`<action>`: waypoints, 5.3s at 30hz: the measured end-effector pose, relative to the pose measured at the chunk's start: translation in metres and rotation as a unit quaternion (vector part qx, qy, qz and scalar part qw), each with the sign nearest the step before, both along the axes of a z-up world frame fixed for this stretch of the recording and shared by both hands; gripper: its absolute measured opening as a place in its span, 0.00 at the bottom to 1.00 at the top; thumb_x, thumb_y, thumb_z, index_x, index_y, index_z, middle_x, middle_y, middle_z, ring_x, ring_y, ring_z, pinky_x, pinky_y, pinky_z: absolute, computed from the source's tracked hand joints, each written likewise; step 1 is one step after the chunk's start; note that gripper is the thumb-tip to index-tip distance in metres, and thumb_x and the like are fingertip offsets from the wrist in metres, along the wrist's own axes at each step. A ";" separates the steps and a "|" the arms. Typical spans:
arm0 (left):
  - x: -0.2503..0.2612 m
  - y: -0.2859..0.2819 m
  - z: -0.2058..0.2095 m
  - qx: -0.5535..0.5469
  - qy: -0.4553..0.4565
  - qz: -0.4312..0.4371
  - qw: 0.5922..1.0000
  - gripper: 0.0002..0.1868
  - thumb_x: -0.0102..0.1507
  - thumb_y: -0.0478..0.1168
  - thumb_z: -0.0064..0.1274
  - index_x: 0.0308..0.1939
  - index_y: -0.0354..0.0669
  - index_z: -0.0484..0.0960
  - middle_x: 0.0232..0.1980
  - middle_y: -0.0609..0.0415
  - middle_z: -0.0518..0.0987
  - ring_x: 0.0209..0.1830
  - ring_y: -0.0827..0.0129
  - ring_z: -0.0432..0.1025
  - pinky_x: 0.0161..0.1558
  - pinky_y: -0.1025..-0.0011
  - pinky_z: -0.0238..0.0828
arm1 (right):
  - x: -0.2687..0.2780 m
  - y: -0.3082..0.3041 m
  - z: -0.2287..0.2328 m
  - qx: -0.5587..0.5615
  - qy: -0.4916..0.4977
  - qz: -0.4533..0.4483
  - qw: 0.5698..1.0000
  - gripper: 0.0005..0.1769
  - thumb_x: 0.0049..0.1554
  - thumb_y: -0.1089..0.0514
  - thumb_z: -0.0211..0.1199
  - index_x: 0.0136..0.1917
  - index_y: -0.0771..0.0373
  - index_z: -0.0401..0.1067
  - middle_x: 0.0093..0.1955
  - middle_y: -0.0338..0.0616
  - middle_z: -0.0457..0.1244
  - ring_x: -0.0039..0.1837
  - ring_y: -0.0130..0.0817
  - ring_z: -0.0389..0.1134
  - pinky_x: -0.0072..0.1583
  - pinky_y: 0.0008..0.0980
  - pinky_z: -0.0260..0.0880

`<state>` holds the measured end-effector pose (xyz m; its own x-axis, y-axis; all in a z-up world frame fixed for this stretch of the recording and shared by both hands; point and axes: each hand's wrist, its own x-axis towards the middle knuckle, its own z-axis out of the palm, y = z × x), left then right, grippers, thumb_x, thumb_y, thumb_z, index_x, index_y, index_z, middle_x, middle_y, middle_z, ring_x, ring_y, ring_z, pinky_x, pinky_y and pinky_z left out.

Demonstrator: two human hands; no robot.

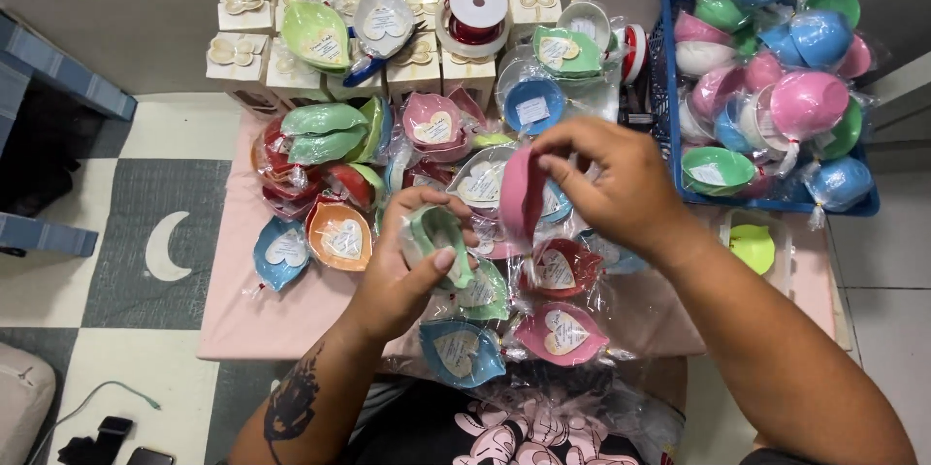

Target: The person organizes several small, colorful leaf-shaped containers into plastic bags and stacks them together.

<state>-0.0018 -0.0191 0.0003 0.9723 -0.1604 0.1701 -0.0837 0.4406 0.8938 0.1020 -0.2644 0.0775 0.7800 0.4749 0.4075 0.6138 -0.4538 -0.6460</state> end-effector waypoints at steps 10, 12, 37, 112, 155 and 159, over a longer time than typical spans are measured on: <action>-0.015 -0.021 0.042 0.045 0.019 -0.022 0.999 0.31 0.69 0.49 0.53 0.70 0.41 0.58 0.61 0.37 0.77 0.58 0.60 0.72 0.59 0.59 0.74 | -0.050 0.053 -0.015 0.067 -0.039 0.036 0.996 0.07 0.63 0.60 0.64 0.52 0.55 0.81 0.47 0.41 0.70 0.48 0.44 0.74 0.51 0.36 0.75; -0.007 -0.025 0.023 0.029 0.026 0.002 0.999 0.45 0.57 0.46 0.72 0.70 0.42 0.59 0.58 0.39 0.80 0.55 0.63 0.74 0.58 0.64 0.76 | -0.054 0.054 -0.023 0.063 -0.095 0.003 0.993 0.06 0.64 0.61 0.64 0.52 0.55 0.81 0.44 0.39 0.67 0.46 0.41 0.73 0.50 0.36 0.75; 0.006 -0.020 0.001 0.035 -0.125 0.054 0.990 0.26 0.65 0.39 0.64 0.63 0.46 0.70 0.60 0.42 0.75 0.61 0.59 0.73 0.63 0.65 0.74 | -0.063 0.010 -0.002 -0.050 -0.033 0.221 0.973 0.18 0.63 0.62 0.62 0.64 0.74 0.72 0.63 0.61 0.65 0.62 0.53 0.68 0.65 0.47 0.76; 0.007 -0.034 -0.032 -0.180 0.035 -0.001 0.983 0.33 0.59 0.42 0.65 0.60 0.37 0.62 0.57 0.36 0.76 0.51 0.56 0.78 0.45 0.61 0.87 | -0.050 0.019 -0.013 -0.039 -0.019 0.021 0.999 0.07 0.64 0.57 0.61 0.50 0.57 0.79 0.39 0.42 0.68 0.45 0.47 0.75 0.47 0.38 0.75; -0.005 -0.013 0.026 0.102 -0.159 0.061 0.980 0.20 0.65 0.43 0.63 0.57 0.45 0.74 0.57 0.45 0.78 0.59 0.54 0.79 0.70 0.55 0.74 | -0.091 0.012 -0.008 -0.035 -0.003 0.260 0.965 0.33 0.59 0.68 0.64 0.76 0.73 0.60 0.77 0.65 0.59 0.72 0.63 0.63 0.76 0.58 0.64; -0.001 -0.009 0.019 0.047 -0.146 0.071 0.986 0.20 0.66 0.40 0.60 0.59 0.44 0.71 0.57 0.43 0.74 0.56 0.54 0.77 0.66 0.54 0.78 | -0.087 0.015 0.001 -0.014 0.027 0.216 0.976 0.27 0.63 0.66 0.62 0.75 0.66 0.65 0.75 0.61 0.63 0.72 0.59 0.68 0.75 0.55 0.68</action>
<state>-0.0025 -0.0282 0.0192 0.8976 -0.0553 0.4374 -0.3986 0.3220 0.8587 0.0155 -0.2491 0.0785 0.5247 0.7748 0.3528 0.7167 -0.1784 -0.6742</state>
